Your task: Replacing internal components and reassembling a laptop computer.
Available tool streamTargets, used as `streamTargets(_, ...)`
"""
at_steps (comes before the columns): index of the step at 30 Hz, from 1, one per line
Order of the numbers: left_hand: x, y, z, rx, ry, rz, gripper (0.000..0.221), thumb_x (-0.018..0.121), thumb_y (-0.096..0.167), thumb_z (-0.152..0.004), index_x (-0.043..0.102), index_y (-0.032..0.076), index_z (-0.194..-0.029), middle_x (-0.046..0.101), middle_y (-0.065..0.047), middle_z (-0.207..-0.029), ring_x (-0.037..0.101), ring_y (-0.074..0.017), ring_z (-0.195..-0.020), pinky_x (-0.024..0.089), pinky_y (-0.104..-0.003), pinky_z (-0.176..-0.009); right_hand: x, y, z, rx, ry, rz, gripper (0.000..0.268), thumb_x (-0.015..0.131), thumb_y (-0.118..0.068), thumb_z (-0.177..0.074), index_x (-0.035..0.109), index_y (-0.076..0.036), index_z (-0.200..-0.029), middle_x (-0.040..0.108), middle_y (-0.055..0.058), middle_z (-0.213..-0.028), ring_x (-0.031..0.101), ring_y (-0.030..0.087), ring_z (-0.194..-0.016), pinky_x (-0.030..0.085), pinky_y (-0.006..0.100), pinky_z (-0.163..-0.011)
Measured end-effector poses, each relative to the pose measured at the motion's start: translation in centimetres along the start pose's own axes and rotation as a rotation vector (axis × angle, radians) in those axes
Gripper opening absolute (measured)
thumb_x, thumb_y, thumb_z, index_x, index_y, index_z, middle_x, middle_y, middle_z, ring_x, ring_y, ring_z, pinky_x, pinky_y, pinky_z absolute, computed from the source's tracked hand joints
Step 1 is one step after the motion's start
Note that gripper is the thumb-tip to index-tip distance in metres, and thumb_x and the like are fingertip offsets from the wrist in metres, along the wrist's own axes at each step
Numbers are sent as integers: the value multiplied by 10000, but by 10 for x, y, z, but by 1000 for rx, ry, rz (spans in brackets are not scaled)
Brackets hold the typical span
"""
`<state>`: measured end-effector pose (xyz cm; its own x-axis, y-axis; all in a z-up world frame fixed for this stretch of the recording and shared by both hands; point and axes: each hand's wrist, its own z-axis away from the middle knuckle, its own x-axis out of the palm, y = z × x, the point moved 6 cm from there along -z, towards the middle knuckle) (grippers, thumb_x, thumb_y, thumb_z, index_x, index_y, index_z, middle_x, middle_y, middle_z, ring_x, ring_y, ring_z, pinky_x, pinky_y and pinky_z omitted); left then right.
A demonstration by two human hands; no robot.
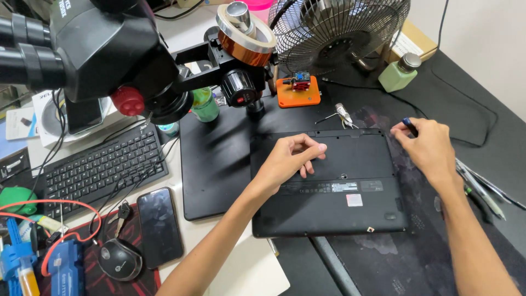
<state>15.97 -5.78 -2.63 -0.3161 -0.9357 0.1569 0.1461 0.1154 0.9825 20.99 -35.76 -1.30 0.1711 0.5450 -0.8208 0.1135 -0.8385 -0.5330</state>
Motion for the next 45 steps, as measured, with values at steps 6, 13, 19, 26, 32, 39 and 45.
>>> streamTargets(6,5,-6,0,125,-19,-160,278,710,264,-958,712,-11,-998,685,-63,-873,607,-71,-660,515,-242,-531,10,-1,3,-84,104,67,164,779,-159,-943,774,-48,-1064,730,167,-986,704,340,-864,541,433,-759)
streamTargets(13,22,16,17,138,47,-384,257,704,262,-945,711,6,-968,701,-29,-778,631,-106,-611,513,-284,-537,-5,2,-2,-119,63,31,202,791,-200,-940,780,-39,-1061,720,187,-942,703,331,-829,534,418,-765)
streamTargets(19,93,22,57,490,11,-923,349,756,315,-907,683,44,-1114,659,-151,-1150,586,-338,-1104,486,-449,-970,-18,-11,4,125,-224,-77,391,740,-418,-917,762,-32,-980,716,129,-766,654,252,-717,503,389,-671)
streamTargets(26,133,7,80,634,-168,-1310,747,807,324,-725,512,57,-1357,477,-293,-1409,446,-465,-1356,354,-580,-1130,-3,-36,19,92,-387,162,470,735,-460,-914,715,7,-969,671,166,-688,639,289,-614,500,435,-619)
streamTargets(32,133,21,89,575,-231,-1663,776,780,174,-726,451,37,-1415,472,-281,-1388,466,-455,-1323,387,-576,-1076,-3,-51,24,8,-395,26,378,700,-385,-947,715,-8,-966,616,108,-633,574,230,-561,474,404,-573)
streamTargets(39,118,35,86,362,-275,-1807,838,798,118,-595,449,71,-1355,484,-239,-1342,479,-447,-1282,426,-585,-975,-46,-87,38,-172,-161,-185,245,603,-139,-1045,644,-6,-1247,548,91,-940,532,164,-771,462,307,-682)
streamTargets(45,103,34,70,332,-277,-1348,657,839,378,-755,558,34,-1240,527,-227,-1218,495,-417,-1155,396,-513,-979,-111,-142,55,-143,47,-549,250,575,32,-1000,576,-4,-1248,520,7,-1074,641,112,-1034,554,232,-949)
